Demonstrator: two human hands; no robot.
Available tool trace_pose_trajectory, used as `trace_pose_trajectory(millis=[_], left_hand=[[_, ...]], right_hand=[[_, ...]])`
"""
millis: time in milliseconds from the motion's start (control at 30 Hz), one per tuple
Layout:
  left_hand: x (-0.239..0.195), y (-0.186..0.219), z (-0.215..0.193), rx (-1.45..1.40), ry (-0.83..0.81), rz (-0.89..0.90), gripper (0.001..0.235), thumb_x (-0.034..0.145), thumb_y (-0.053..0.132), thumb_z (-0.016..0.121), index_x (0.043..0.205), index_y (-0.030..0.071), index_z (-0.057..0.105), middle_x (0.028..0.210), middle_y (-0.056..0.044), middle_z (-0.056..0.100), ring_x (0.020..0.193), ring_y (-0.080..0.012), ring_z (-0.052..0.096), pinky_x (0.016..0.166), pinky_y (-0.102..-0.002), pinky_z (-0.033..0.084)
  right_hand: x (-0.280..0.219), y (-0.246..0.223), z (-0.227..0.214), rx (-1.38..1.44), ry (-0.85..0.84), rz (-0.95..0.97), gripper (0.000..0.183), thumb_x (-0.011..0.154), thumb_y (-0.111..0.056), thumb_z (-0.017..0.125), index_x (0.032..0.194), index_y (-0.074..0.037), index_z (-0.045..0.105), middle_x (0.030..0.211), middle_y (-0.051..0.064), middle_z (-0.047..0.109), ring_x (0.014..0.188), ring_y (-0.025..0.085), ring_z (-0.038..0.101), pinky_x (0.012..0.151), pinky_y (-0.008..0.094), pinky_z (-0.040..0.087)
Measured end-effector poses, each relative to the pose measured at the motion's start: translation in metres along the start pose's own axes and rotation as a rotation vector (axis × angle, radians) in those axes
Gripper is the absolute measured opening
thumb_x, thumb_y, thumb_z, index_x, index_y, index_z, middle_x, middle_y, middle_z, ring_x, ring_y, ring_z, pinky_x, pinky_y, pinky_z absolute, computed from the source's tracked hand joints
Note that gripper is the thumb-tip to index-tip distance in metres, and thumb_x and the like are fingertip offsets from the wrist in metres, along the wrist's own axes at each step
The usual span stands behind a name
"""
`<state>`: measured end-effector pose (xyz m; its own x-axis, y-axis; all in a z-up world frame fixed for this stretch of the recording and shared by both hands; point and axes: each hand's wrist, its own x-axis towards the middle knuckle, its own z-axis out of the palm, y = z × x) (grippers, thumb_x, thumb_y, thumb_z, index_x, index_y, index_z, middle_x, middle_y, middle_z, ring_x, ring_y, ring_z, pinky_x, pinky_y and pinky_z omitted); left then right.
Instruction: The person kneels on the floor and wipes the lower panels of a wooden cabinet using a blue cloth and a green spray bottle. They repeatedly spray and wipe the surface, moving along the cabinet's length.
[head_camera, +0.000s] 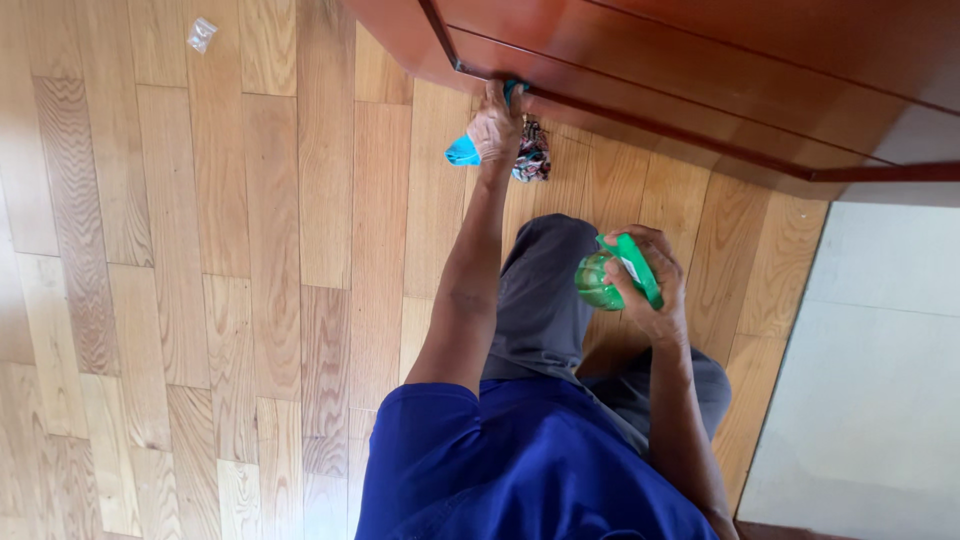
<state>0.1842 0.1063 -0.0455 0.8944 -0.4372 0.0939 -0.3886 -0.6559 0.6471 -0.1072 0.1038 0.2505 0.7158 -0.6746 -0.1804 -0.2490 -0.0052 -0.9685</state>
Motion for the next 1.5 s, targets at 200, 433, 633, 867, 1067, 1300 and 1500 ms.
trace_pose_trajectory(millis=[200, 433, 633, 867, 1067, 1300, 1500], left_hand=[[0.022, -0.025, -0.020, 0.006, 0.066, 0.051, 0.037, 0.098, 0.046, 0.057, 0.113, 0.012, 0.057, 0.090, -0.019, 0.071, 0.066, -0.0413, 0.070, 0.051, -0.052, 0.054], [0.051, -0.050, -0.052, 0.046, 0.186, 0.022, 0.027, 0.100, 0.039, 0.060, 0.098, 0.012, 0.058, 0.091, -0.016, 0.071, 0.072, -0.0407, 0.069, 0.057, -0.052, 0.054], [0.045, -0.035, -0.043, -0.032, 0.215, -0.111, 0.024, 0.100, 0.032, 0.058, 0.097, 0.008, 0.056, 0.090, -0.020, 0.070, 0.074, -0.0427, 0.068, 0.060, -0.054, 0.052], [0.020, 0.010, -0.024, -0.226, 0.282, -0.240, 0.024, 0.098, 0.032, 0.059, 0.098, 0.009, 0.063, 0.087, -0.020, 0.071, 0.073, -0.0414, 0.069, 0.061, -0.051, 0.054], [0.018, 0.004, -0.029, -0.226, 0.199, -0.247, 0.025, 0.098, 0.035, 0.059, 0.096, 0.011, 0.063, 0.084, -0.018, 0.073, 0.073, -0.0403, 0.071, 0.062, -0.050, 0.054], [0.043, -0.030, -0.030, -0.077, 0.254, -0.319, 0.032, 0.097, 0.040, 0.060, 0.097, 0.009, 0.064, 0.085, -0.020, 0.073, 0.075, -0.0417, 0.071, 0.064, -0.053, 0.053], [0.052, -0.036, -0.016, -0.273, 0.185, -0.560, 0.037, 0.089, 0.041, 0.063, 0.090, 0.005, 0.072, 0.082, -0.022, 0.076, 0.076, -0.0409, 0.074, 0.070, -0.052, 0.056]], right_hand=[[0.012, -0.003, 0.011, -0.081, -0.048, -0.017, 0.026, 0.094, -0.004, 0.072, 0.120, -0.002, 0.071, 0.127, 0.007, 0.061, 0.083, 0.013, 0.068, 0.079, 0.029, 0.057], [0.024, 0.002, 0.018, -0.071, -0.063, -0.005, 0.027, 0.094, -0.005, 0.073, 0.121, -0.003, 0.071, 0.128, 0.007, 0.061, 0.085, 0.013, 0.069, 0.078, 0.028, 0.058], [0.026, 0.003, 0.018, -0.099, -0.076, 0.012, 0.026, 0.094, -0.006, 0.074, 0.120, -0.003, 0.071, 0.127, 0.007, 0.062, 0.084, 0.013, 0.069, 0.080, 0.029, 0.058], [0.030, 0.004, 0.020, -0.049, -0.083, 0.023, 0.027, 0.094, -0.004, 0.073, 0.121, -0.003, 0.071, 0.128, 0.008, 0.061, 0.088, 0.014, 0.069, 0.079, 0.028, 0.058], [0.034, 0.005, 0.028, -0.058, -0.097, 0.001, 0.028, 0.093, -0.004, 0.073, 0.121, -0.003, 0.071, 0.128, 0.008, 0.061, 0.086, 0.013, 0.069, 0.078, 0.028, 0.059], [0.031, -0.001, 0.027, -0.077, -0.104, 0.018, 0.027, 0.094, -0.005, 0.073, 0.121, -0.002, 0.070, 0.127, 0.008, 0.062, 0.086, 0.013, 0.069, 0.078, 0.028, 0.059], [0.031, 0.003, 0.028, -0.088, -0.104, 0.001, 0.027, 0.094, -0.005, 0.073, 0.120, -0.003, 0.071, 0.128, 0.008, 0.061, 0.087, 0.014, 0.070, 0.079, 0.029, 0.059]])
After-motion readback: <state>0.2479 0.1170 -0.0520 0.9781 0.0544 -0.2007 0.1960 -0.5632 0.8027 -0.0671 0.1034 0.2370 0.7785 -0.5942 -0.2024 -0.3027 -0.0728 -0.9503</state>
